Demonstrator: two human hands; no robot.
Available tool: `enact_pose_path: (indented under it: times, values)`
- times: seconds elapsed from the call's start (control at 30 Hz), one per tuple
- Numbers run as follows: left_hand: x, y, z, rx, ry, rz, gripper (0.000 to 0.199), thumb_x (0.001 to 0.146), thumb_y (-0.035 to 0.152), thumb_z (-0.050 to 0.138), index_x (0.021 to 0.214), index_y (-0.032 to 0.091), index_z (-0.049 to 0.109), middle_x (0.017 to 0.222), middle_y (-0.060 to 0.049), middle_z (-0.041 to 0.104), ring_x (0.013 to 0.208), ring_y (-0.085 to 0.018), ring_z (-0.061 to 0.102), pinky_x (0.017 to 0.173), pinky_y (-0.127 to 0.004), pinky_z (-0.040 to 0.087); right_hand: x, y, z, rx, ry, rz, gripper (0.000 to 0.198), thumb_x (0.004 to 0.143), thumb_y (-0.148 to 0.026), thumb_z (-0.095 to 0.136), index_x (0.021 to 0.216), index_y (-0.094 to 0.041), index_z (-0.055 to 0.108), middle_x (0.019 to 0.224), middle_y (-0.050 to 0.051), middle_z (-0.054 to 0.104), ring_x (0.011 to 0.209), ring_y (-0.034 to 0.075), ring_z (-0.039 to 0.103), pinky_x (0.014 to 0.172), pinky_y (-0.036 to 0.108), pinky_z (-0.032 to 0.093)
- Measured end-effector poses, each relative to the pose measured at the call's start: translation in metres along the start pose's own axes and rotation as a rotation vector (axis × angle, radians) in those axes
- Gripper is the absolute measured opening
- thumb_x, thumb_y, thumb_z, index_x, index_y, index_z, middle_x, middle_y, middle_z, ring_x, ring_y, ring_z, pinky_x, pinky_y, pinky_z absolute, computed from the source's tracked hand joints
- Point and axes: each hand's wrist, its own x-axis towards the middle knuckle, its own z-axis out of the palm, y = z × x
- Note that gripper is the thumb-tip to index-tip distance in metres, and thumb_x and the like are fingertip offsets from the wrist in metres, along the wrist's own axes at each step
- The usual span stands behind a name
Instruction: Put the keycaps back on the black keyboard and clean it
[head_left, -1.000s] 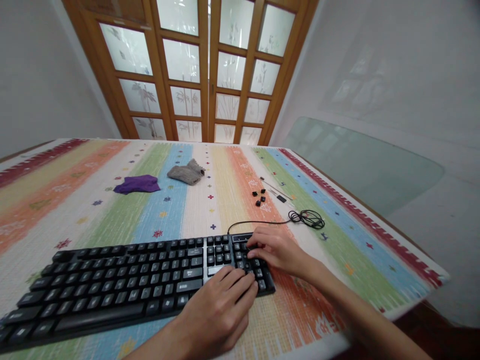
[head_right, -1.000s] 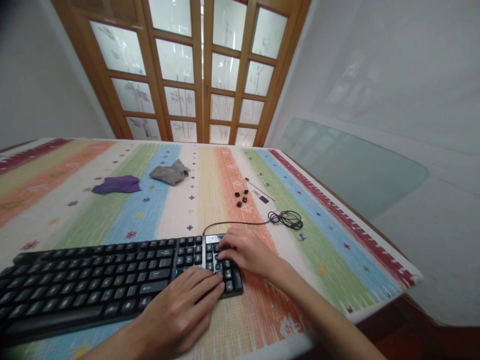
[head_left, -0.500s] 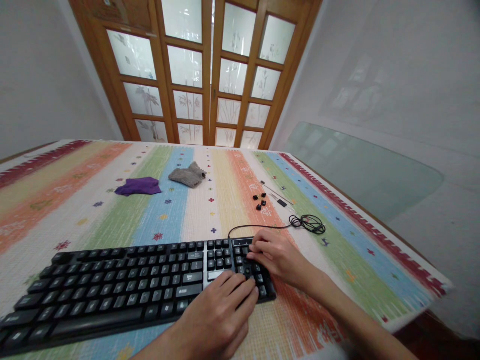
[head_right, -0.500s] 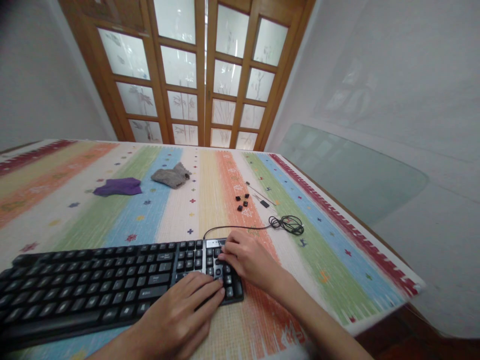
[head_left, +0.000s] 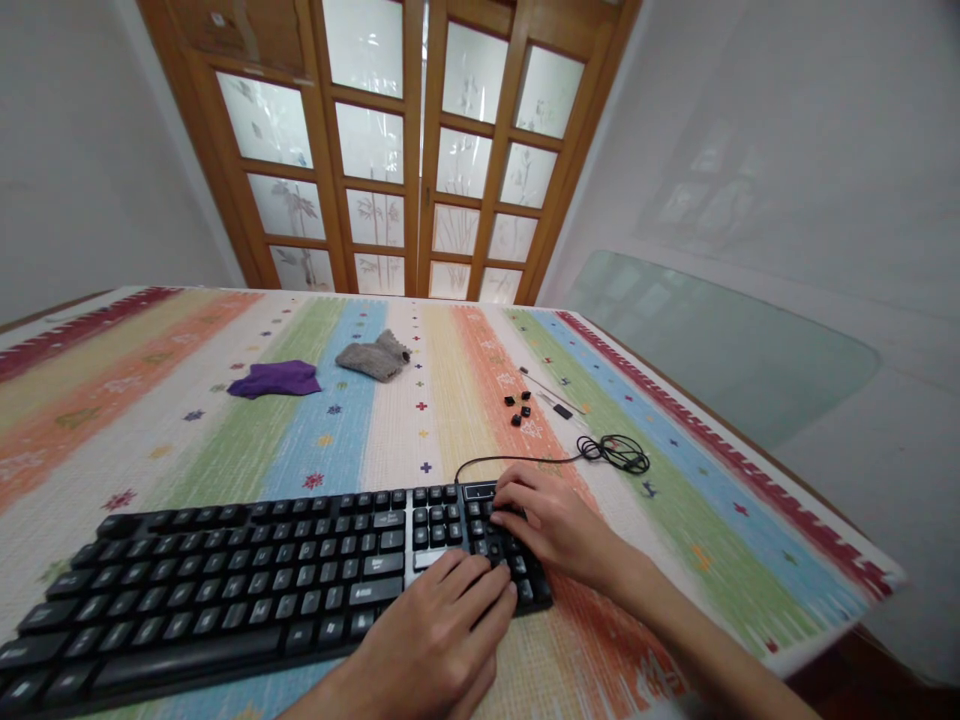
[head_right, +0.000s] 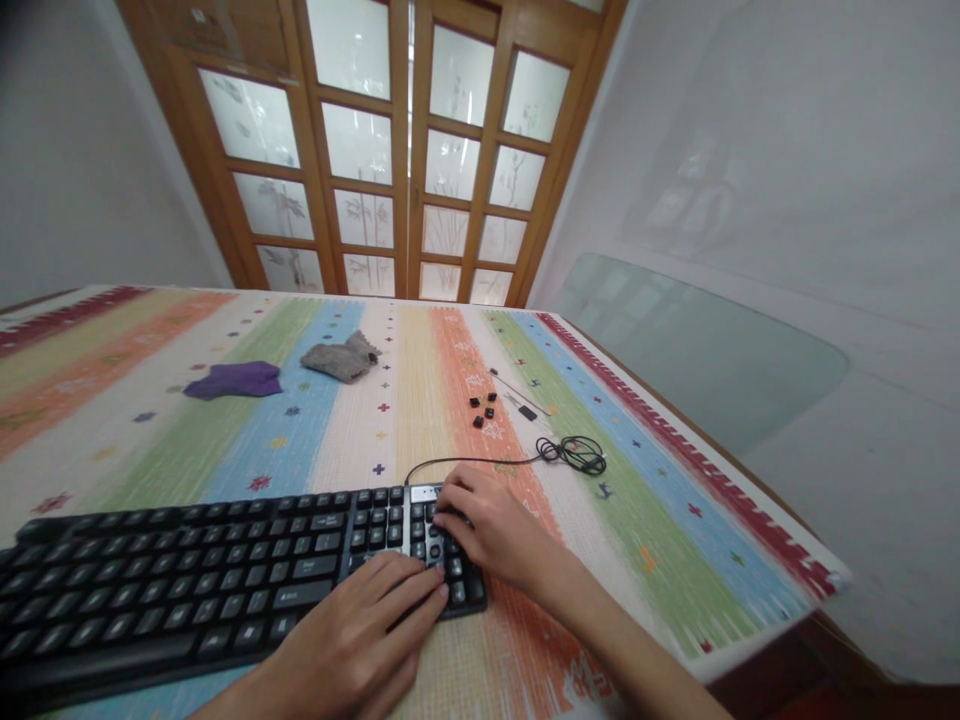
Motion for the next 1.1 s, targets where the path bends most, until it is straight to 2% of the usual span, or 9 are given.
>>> enact_pose_path:
  times: [0.17,0.37,0.5,0.6,0.7,0.8,0.93,1.1]
  values:
    - [0.001,0.0,0.0,0.008,-0.02,-0.007,0.038,0.088,0.014,0.057,0.125,0.007,0.06,0.118,-0.014,0.067,0.106,-0.027,0.061,0.094,-0.043,0.054,-0.001,0.003,-0.002,0.023,-0.022,-0.029,0.015,0.088,-0.005,0.069,0.099,-0.015,0.072,0.105,0.009,0.066,0.096,0.021,0.064,0.085,0.036,0.054]
    - [0.0,-0.001,0.003,0.032,-0.001,0.001,0.037,0.087,0.014,0.057,0.123,0.007,0.06,0.115,-0.014,0.068,0.103,-0.026,0.061,0.092,-0.041,0.054,0.002,-0.002,-0.004,0.036,-0.038,0.044,0.019,0.086,0.001,0.066,0.093,-0.014,0.073,0.102,0.008,0.067,0.095,0.021,0.064,0.086,0.035,0.054]
    - [-0.003,-0.003,0.01,0.054,0.042,0.01,0.034,0.086,0.014,0.058,0.12,0.007,0.062,0.111,-0.013,0.069,0.101,-0.025,0.061,0.092,-0.04,0.054,0.004,-0.007,-0.009,0.041,-0.081,0.097,0.018,0.09,-0.003,0.065,0.101,-0.016,0.072,0.101,0.006,0.068,0.095,0.02,0.064,0.087,0.035,0.053]
    - [-0.004,-0.004,0.014,0.081,0.055,0.026,0.034,0.087,0.015,0.057,0.119,0.007,0.062,0.111,-0.013,0.069,0.102,-0.025,0.061,0.093,-0.04,0.054,0.004,-0.007,-0.009,-0.012,-0.067,0.1,0.017,0.091,-0.006,0.066,0.105,-0.015,0.069,0.098,0.006,0.068,0.09,0.021,0.064,0.083,0.035,0.054]
    - [-0.004,-0.004,0.015,0.092,0.057,0.028,0.032,0.086,0.014,0.058,0.117,0.007,0.062,0.11,-0.013,0.069,0.101,-0.024,0.061,0.091,-0.039,0.054,0.002,-0.003,-0.005,-0.054,-0.045,0.047,0.01,0.094,-0.008,0.063,0.097,-0.015,0.068,0.094,0.006,0.068,0.087,0.021,0.063,0.08,0.035,0.053]
    - [-0.003,-0.004,0.014,0.099,0.056,0.026,0.031,0.086,0.013,0.058,0.116,0.007,0.062,0.108,-0.012,0.069,0.1,-0.023,0.061,0.09,-0.039,0.054,0.0,0.001,-0.003,-0.032,-0.016,0.01,0.012,0.095,-0.007,0.062,0.092,-0.016,0.07,0.095,0.007,0.068,0.089,0.021,0.064,0.081,0.035,0.053]
    - [-0.002,-0.004,0.015,0.111,0.09,0.039,0.029,0.086,0.012,0.056,0.114,0.007,0.063,0.107,-0.012,0.069,0.099,-0.023,0.061,0.089,-0.038,0.054,-0.001,0.0,-0.006,0.016,-0.018,0.029,0.012,0.09,-0.006,0.068,0.096,-0.016,0.07,0.098,0.007,0.069,0.092,0.021,0.065,0.083,0.034,0.054]
    - [-0.001,-0.005,0.015,0.106,0.109,0.034,0.028,0.088,0.01,0.052,0.113,0.007,0.064,0.107,-0.012,0.069,0.098,-0.023,0.06,0.088,-0.038,0.054,-0.001,-0.003,-0.009,0.046,-0.021,0.07,0.019,0.088,-0.005,0.064,0.102,-0.017,0.069,0.098,0.006,0.071,0.091,0.02,0.066,0.084,0.036,0.054]
